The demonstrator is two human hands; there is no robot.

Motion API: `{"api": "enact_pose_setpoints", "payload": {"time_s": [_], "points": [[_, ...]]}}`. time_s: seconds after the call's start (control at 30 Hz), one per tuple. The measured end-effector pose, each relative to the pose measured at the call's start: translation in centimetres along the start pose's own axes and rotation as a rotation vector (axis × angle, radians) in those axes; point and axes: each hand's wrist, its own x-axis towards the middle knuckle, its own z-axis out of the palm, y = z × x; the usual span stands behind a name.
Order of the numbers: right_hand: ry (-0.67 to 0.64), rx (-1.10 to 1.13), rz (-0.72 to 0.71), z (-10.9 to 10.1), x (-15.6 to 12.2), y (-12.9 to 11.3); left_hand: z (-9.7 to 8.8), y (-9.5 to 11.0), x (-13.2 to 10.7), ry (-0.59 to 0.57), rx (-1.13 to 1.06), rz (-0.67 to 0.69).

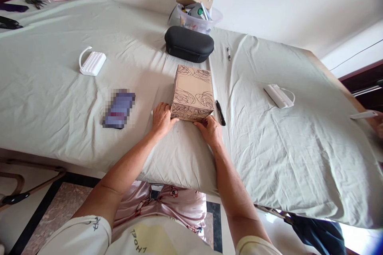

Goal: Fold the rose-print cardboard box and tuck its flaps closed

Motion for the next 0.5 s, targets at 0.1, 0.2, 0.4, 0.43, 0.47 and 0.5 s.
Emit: {"api": "enact_pose_setpoints", "payload": {"time_s": [0.1, 0.2, 0.4, 0.43, 0.47, 0.5], "points": [[-0.006, 0.010, -0.002, -0.2, 0.0, 0.0, -0.2, -0.1, 0.1, -0.019, 0.001, -0.005], [-0.011, 0.012, 0.000, -0.3, 0.0, 0.1, -0.5, -0.3, 0.2, -0.044, -0.003, 0.011], [-0.021, 0.023, 0.000, -0.5, 0.1, 0.2, -1.0, -0.1, 0.2, -0.023, 0.033, 0.032], [-0.027, 0.021, 0.003, -0.5, 0.1, 0.1, -1.1, 0.1, 0.2, -0.033, 0.043, 0.025], [-0.032, 0.019, 0.005, -0.5, 0.1, 0.1, -1.2, 0.2, 0.2, -0.046, 0.049, 0.020], [-0.037, 0.019, 0.004, -0.5, 0.1, 0.1, -1.3, 0.3, 0.3, -0.060, 0.051, 0.017]]}}
